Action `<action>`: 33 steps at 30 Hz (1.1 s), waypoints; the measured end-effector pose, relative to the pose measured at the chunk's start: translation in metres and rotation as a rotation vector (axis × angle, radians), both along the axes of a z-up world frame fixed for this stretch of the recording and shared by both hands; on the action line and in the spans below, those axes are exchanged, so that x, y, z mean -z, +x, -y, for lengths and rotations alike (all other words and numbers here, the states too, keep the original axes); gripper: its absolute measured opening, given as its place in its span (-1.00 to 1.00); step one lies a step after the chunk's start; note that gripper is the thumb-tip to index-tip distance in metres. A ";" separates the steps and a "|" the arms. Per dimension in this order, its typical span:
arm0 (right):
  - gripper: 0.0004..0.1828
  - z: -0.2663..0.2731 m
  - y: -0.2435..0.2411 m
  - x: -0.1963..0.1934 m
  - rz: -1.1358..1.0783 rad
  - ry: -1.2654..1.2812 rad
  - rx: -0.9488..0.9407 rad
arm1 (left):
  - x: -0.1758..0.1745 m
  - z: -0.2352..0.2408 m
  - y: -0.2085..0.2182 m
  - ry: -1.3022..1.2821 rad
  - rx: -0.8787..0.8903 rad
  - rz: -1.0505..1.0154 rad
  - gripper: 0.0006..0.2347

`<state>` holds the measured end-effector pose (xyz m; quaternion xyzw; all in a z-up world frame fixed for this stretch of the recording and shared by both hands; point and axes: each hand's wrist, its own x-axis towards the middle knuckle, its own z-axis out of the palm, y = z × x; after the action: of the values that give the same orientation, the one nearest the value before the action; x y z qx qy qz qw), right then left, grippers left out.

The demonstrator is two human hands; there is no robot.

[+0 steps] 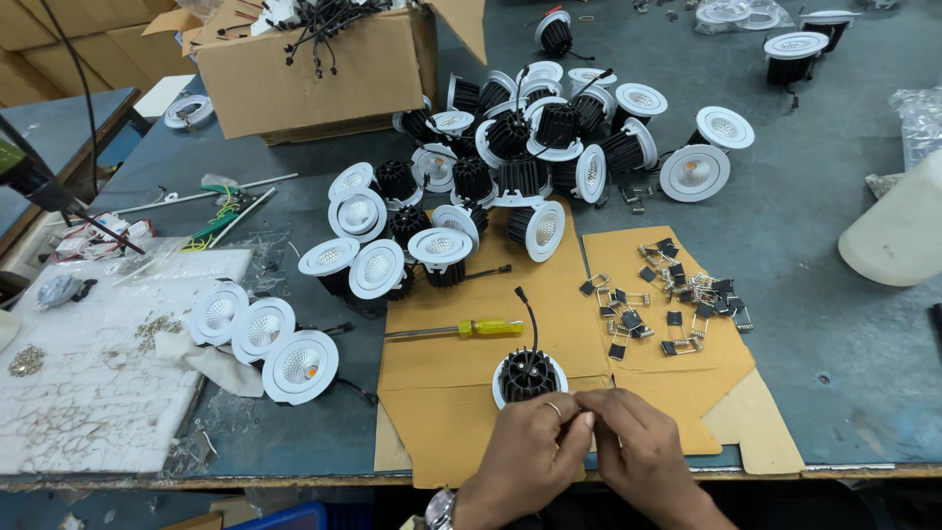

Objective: The person assembles LED lighting fixtures by securing housing components with an electric screwdriver and manually attaching metal mounting clips to the circular base of each unit.

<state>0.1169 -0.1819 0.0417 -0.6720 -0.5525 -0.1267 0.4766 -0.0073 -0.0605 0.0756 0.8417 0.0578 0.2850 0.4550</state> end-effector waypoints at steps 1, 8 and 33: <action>-0.72 -0.001 -0.001 0.004 -0.034 -0.005 0.038 | 0.006 0.001 0.002 0.013 -0.013 0.005 -0.81; -0.90 -0.006 -0.006 0.018 -0.303 0.061 0.126 | 0.070 0.013 0.014 -0.642 0.073 0.140 -0.69; -0.70 0.074 -0.025 0.070 -0.404 -0.104 -0.045 | 0.003 -0.016 -0.030 0.161 0.177 -0.377 -0.72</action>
<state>0.0916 -0.2561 -0.0281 -0.6950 -0.4661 0.0501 0.5452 -0.0376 -0.0445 0.0727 0.9154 0.0448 0.0853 0.3909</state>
